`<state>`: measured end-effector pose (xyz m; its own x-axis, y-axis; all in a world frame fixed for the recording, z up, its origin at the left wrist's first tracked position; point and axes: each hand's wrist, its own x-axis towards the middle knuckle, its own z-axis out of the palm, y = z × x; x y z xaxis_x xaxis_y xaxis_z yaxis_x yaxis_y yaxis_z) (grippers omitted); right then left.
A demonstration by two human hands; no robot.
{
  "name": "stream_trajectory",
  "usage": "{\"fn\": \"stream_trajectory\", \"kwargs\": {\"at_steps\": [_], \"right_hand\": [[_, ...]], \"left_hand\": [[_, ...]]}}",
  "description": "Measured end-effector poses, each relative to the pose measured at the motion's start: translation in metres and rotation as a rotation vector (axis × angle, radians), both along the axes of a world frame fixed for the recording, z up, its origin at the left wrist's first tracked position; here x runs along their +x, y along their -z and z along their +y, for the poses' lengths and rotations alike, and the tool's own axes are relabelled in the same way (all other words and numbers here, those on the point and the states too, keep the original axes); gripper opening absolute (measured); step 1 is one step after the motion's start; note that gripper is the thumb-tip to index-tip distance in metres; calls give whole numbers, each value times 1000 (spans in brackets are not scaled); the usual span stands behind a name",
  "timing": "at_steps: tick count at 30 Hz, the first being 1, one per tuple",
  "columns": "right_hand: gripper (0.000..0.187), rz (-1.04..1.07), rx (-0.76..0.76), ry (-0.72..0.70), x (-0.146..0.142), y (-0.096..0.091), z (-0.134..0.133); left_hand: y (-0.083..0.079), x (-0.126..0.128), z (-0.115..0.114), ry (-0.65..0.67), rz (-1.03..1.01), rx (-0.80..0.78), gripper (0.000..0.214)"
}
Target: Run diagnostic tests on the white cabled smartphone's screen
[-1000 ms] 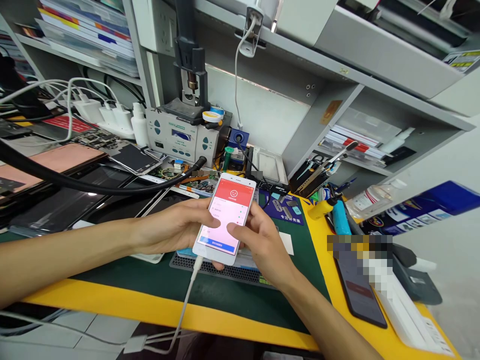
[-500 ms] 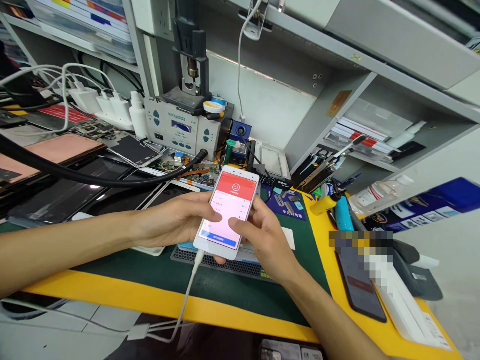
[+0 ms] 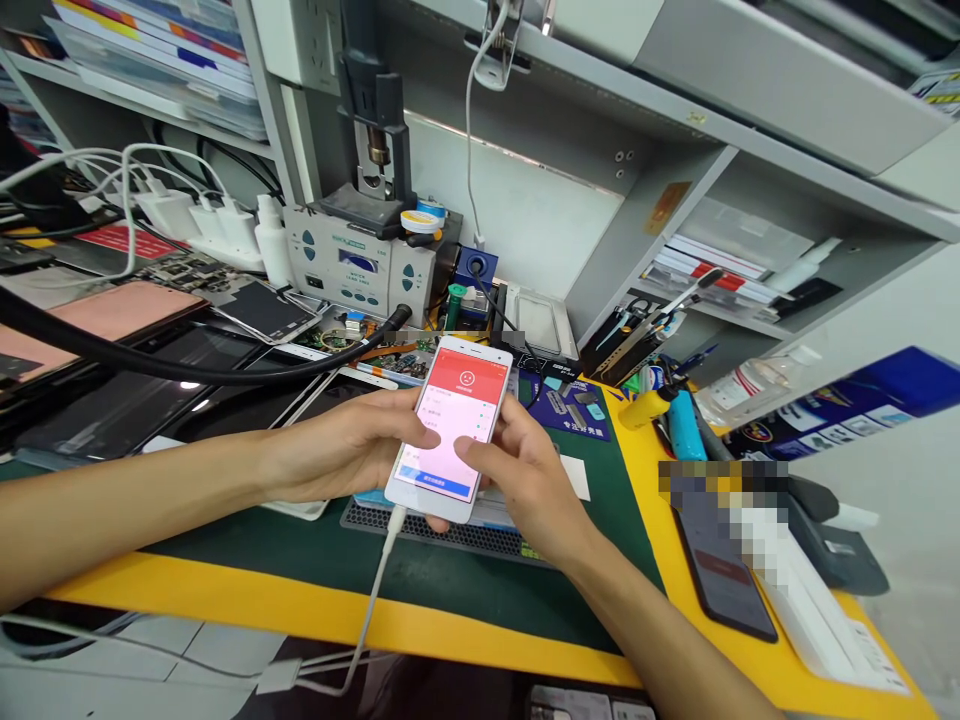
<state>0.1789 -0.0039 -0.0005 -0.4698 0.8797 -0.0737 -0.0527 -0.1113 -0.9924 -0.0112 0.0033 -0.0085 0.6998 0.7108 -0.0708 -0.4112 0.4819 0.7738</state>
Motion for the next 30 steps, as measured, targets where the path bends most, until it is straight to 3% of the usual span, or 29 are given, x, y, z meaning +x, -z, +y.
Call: {"fn": "stream_trajectory", "kwargs": {"at_steps": [19, 30], "right_hand": [[30, 83, -61, 25, -2, 1, 0], [44, 94, -89, 15, -2, 0, 2]], "left_hand": [[3, -2, 2, 27, -62, -18, 48], [6, -2, 3, 74, -121, 3, 54]]}}
